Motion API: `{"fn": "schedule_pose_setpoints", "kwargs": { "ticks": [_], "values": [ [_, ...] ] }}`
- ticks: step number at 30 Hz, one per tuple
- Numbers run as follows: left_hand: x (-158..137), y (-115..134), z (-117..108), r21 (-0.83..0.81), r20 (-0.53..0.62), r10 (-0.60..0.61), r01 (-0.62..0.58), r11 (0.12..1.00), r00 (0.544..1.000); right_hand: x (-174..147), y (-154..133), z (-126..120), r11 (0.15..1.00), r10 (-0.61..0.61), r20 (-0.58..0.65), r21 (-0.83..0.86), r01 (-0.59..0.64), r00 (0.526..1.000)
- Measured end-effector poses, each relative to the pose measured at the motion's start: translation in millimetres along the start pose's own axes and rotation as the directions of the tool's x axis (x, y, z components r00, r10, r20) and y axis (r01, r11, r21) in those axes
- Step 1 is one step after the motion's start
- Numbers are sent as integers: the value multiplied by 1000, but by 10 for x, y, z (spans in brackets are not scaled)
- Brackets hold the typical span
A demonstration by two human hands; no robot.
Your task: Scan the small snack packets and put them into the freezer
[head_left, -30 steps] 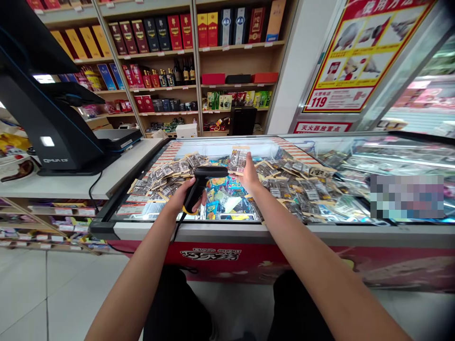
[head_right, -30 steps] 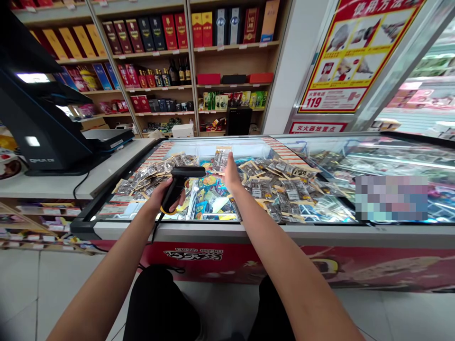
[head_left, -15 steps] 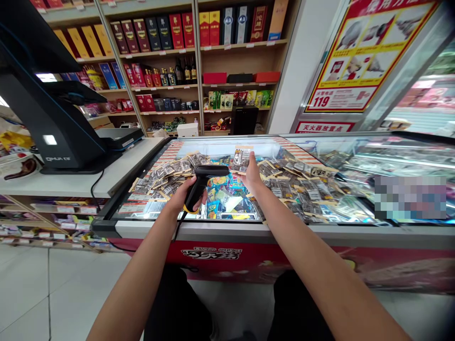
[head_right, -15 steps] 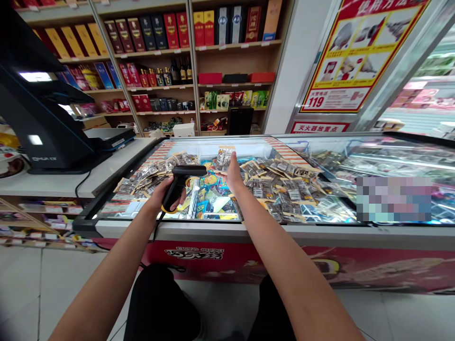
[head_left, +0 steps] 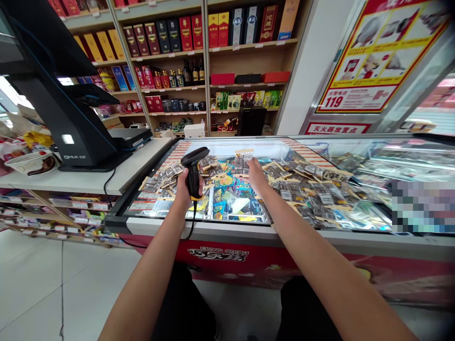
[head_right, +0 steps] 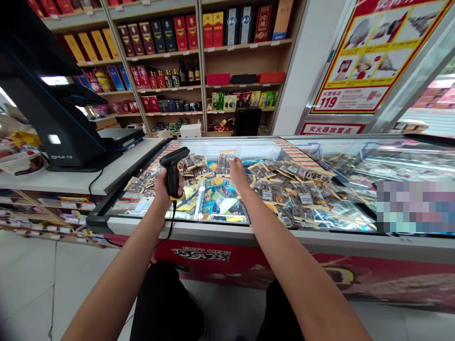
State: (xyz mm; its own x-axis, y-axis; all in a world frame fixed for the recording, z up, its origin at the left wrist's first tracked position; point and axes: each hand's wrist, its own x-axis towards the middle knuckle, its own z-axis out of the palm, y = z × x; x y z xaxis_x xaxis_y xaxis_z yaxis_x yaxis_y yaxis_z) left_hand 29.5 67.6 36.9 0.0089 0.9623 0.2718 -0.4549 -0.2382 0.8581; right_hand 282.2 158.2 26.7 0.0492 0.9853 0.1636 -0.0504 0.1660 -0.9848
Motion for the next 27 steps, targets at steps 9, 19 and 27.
{"fn": "schedule_pose_setpoints", "kwargs": {
  "ticks": [9, 19, 27],
  "values": [
    [99, -14, -17, -117, -318, 94, -137, 984, 943, 109, -179, 386, 986, 17, 75, -164, -4, 997],
    [113, -65, -42, -76, -372, 127, -167, 983, 919, 577, -427, 1418, 985, 135, 199, -133, -110, 971],
    [107, -55, -35, -72, -363, 119, -154, 985, 924, 486, -363, 1352, 986, -54, 140, -150, 75, 989]
  ]
}}
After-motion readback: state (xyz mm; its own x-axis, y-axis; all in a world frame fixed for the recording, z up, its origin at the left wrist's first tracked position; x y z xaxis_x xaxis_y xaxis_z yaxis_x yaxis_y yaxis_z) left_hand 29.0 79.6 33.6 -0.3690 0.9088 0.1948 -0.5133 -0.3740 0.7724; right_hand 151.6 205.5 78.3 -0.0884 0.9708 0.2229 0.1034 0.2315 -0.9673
